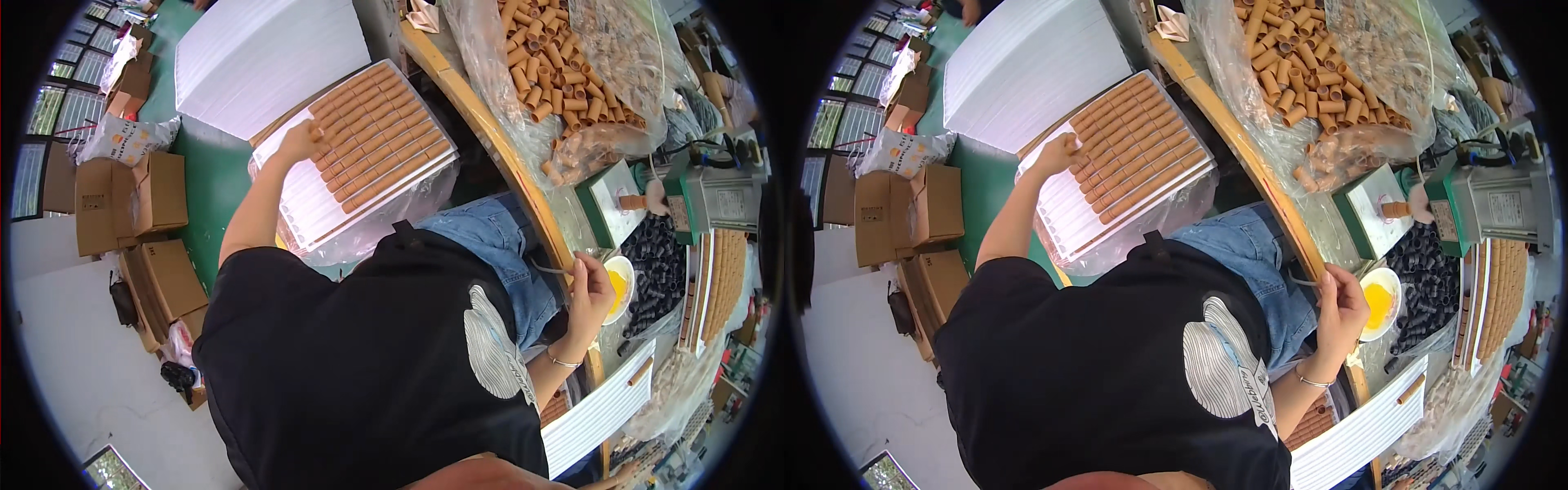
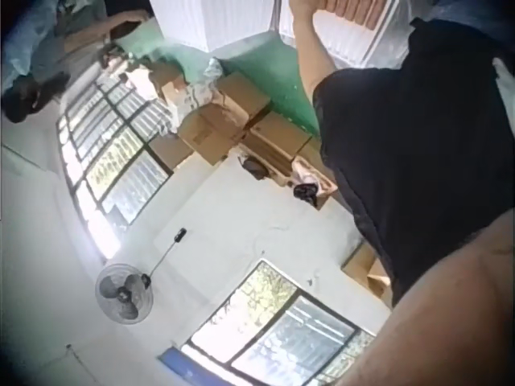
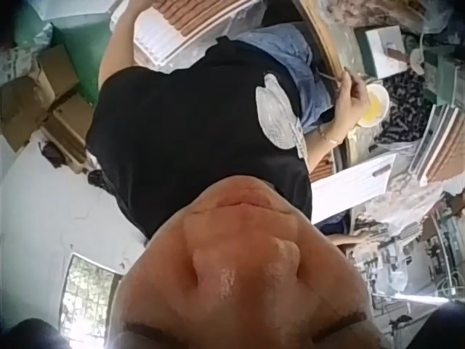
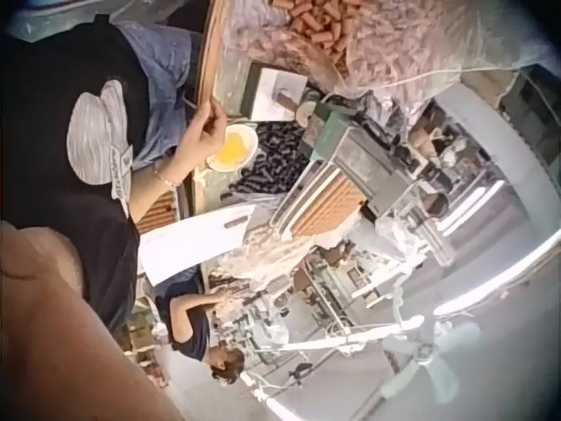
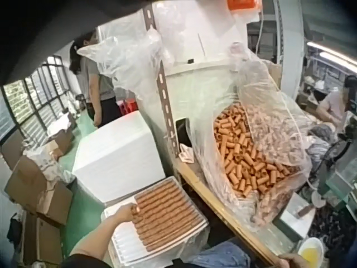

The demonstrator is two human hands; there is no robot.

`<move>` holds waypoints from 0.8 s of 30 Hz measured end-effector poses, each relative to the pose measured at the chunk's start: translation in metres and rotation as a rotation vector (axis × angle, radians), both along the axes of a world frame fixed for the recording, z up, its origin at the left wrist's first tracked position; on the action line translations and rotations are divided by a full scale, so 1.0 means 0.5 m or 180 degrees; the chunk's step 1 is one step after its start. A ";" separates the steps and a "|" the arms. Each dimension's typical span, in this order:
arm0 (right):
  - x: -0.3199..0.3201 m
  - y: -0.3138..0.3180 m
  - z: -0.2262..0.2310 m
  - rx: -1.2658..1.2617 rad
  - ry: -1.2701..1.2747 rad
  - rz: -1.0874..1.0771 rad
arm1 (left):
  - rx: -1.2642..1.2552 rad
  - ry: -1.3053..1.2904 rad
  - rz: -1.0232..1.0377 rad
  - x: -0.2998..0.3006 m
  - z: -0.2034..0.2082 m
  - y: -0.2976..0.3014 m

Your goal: Applying glue and using a manual press to assemble small cylindrical components at a factory workstation.

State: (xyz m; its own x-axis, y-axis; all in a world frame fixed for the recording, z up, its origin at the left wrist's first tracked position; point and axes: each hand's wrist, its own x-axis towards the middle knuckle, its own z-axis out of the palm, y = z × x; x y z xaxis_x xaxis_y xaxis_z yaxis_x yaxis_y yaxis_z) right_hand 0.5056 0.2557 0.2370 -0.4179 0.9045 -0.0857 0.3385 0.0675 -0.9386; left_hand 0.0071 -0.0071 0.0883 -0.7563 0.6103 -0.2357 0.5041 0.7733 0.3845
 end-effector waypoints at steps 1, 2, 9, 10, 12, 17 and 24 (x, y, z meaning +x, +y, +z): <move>-0.001 0.001 -0.001 0.0008 0.0010 -0.0020 | 0.0011 -0.0008 0.0011 -0.032 -0.020 -0.019; -0.005 0.003 0.001 0.0013 -0.0007 0.0000 | -0.0168 -0.0038 -0.0011 -0.063 -0.051 -0.036; 0.007 0.009 0.024 0.0445 -0.0145 -0.0329 | -0.0732 -0.0055 -0.0265 -0.101 -0.062 -0.035; 0.009 0.012 0.024 0.0437 -0.0153 -0.0327 | -0.0735 -0.0234 -0.0156 -0.112 -0.067 -0.044; 0.018 0.013 0.025 0.0424 -0.0208 -0.0411 | -0.0603 -0.0168 -0.0262 -0.125 -0.053 -0.042; 0.045 0.006 0.051 0.0744 -0.0328 -0.0667 | -0.0411 -0.0068 0.0006 -0.203 -0.156 -0.053; 0.206 0.066 0.063 0.0958 -0.0357 -0.2253 | 0.1323 0.0995 0.1149 -0.222 -0.343 -0.151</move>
